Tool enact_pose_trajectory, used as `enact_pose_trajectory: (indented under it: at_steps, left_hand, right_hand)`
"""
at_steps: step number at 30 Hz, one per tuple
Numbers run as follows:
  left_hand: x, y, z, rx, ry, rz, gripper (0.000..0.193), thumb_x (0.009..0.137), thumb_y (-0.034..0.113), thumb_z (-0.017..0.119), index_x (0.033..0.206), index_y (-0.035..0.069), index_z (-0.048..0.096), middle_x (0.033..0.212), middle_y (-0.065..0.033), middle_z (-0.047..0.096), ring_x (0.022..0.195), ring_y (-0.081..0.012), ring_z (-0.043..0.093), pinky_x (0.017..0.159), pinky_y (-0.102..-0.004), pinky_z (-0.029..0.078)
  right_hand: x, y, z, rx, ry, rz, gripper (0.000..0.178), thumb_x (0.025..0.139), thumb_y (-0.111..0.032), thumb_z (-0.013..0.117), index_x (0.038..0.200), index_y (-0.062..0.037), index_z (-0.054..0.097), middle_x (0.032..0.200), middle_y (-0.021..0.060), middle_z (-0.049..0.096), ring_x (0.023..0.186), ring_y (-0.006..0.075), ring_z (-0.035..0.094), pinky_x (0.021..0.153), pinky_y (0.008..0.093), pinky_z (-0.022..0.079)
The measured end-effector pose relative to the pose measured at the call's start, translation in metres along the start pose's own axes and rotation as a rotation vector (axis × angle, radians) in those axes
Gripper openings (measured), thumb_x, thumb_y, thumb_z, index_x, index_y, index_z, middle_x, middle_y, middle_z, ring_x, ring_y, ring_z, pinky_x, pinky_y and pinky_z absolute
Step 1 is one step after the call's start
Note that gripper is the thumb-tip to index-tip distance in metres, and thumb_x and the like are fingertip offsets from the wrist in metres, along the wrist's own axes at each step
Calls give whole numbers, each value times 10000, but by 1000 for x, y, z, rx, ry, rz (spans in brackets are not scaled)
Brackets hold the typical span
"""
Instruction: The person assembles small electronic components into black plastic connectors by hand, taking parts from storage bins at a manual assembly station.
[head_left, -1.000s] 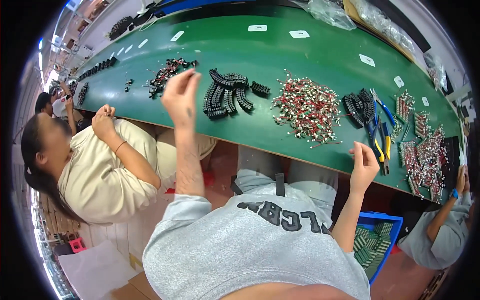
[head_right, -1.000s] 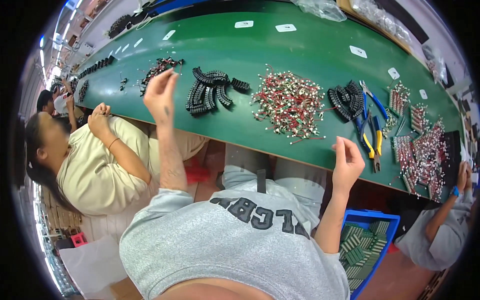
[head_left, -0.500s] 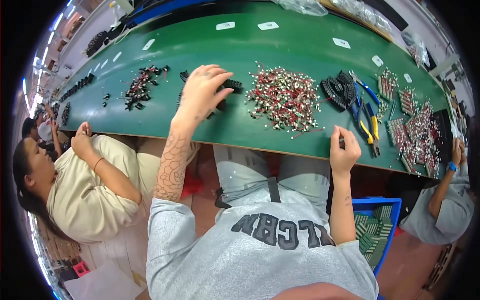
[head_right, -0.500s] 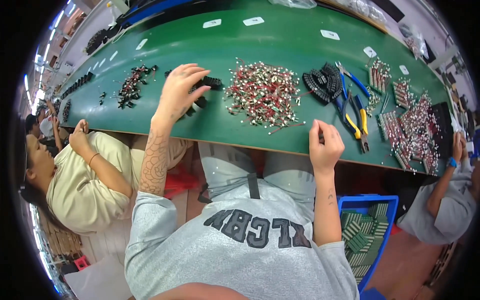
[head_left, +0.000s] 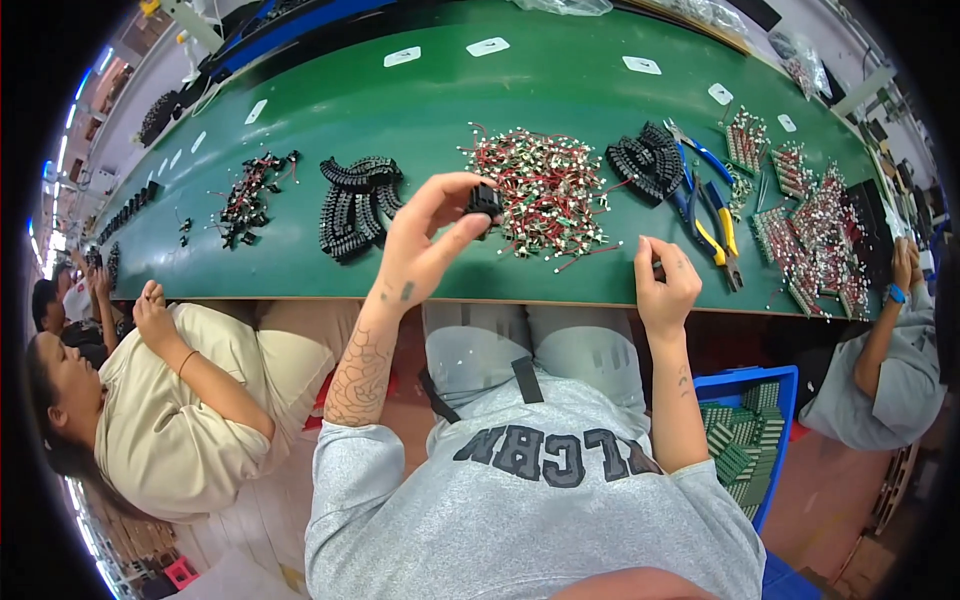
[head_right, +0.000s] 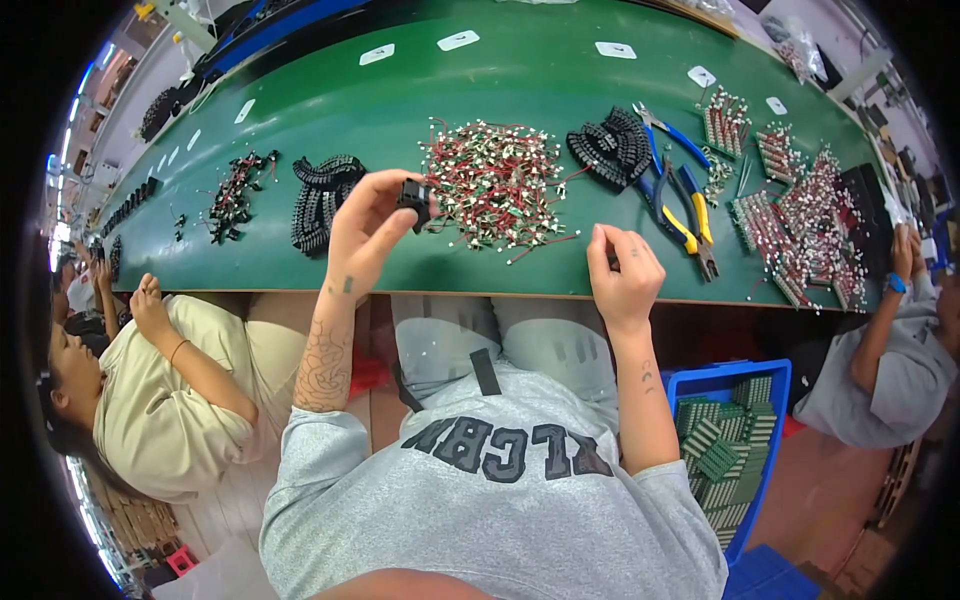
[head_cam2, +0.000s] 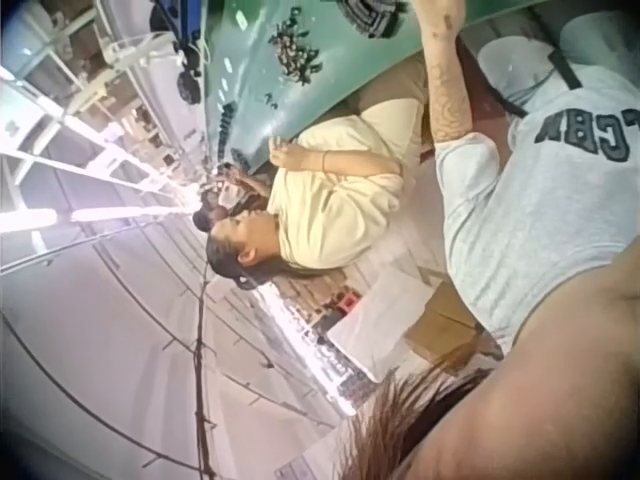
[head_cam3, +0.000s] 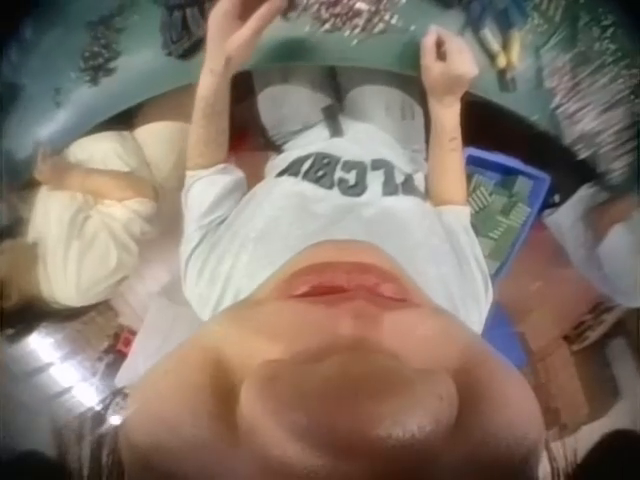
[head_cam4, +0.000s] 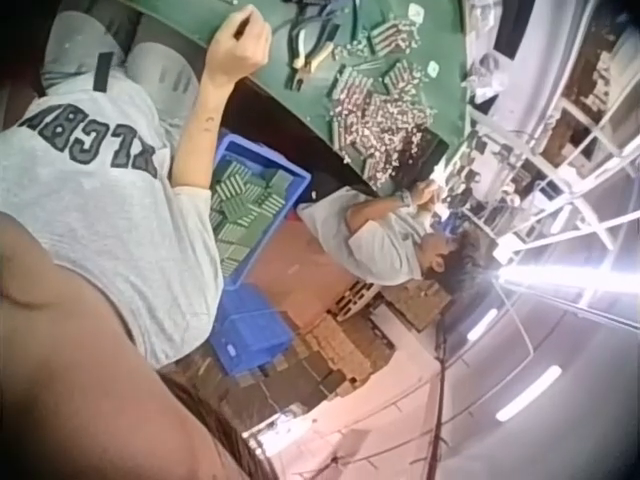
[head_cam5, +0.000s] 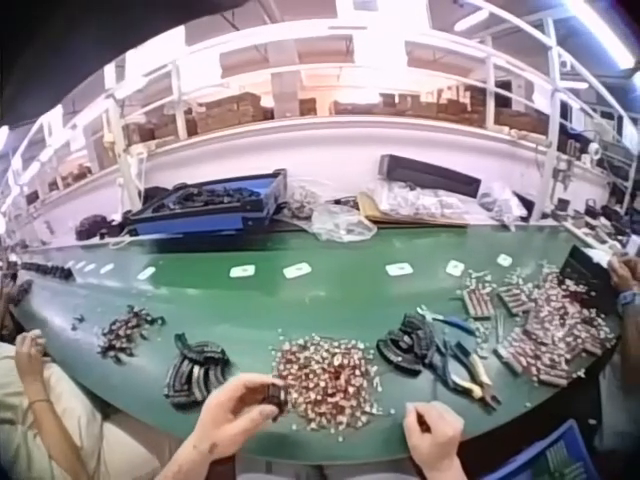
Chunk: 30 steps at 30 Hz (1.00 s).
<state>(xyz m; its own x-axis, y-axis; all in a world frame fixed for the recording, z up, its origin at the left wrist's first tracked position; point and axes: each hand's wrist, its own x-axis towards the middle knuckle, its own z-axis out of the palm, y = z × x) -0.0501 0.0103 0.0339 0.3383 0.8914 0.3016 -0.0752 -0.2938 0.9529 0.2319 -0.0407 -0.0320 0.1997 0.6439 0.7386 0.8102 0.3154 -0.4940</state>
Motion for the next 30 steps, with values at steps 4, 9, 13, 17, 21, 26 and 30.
enact_pose_trajectory:
  at_steps: [4,9,13,17,21,26,30]
  left_hand:
    - [-14,-3,18,-83,-63,40,349,863,21,592,1209,27,544,1052,-86,601,873,-145,600,838,-270,485]
    - [-24,-10,27,-459,-37,-56,349,883,40,563,1229,27,520,1028,-106,597,857,-162,599,793,-270,500]
    - [-46,-17,23,-402,205,-364,385,900,50,531,1279,21,473,1020,-133,587,848,-196,601,752,-257,507]
    - [-55,-18,22,-324,261,-412,426,890,28,546,1306,22,455,1015,-127,587,848,-210,607,736,-241,506]
    - [-50,-20,33,-363,328,-359,441,873,1,565,1302,23,463,1022,-122,585,874,-217,608,736,-232,503]
    - [-45,-23,31,-420,355,-257,455,831,-37,607,1266,27,488,1055,-120,580,928,-218,598,758,-244,501]
    - [-49,-35,21,-365,339,-192,470,791,-58,644,1232,31,507,1086,-122,574,963,-219,586,783,-270,502]
  right_hand:
    - [-2,-1,-3,-15,-4,18,67,758,21,674,801,-30,665,640,25,592,511,147,463,469,260,379]
    - [-2,5,-1,63,-31,78,69,767,12,671,821,-31,674,643,21,592,509,134,457,479,252,378]
    - [8,3,0,178,-121,321,77,808,-38,657,877,-38,693,668,10,602,515,124,451,493,248,381]
    - [19,5,8,173,-223,368,97,820,-57,647,901,-53,702,700,7,603,533,125,465,507,247,390]
    - [35,11,28,102,-277,136,104,825,-65,640,906,-63,704,744,6,599,560,122,481,528,245,399]
    - [40,17,38,72,-308,-32,106,810,-61,642,896,-67,703,801,8,590,598,119,501,558,244,409]
    - [39,17,31,151,-340,127,103,791,-59,653,883,-63,700,829,9,585,613,119,508,574,246,413]
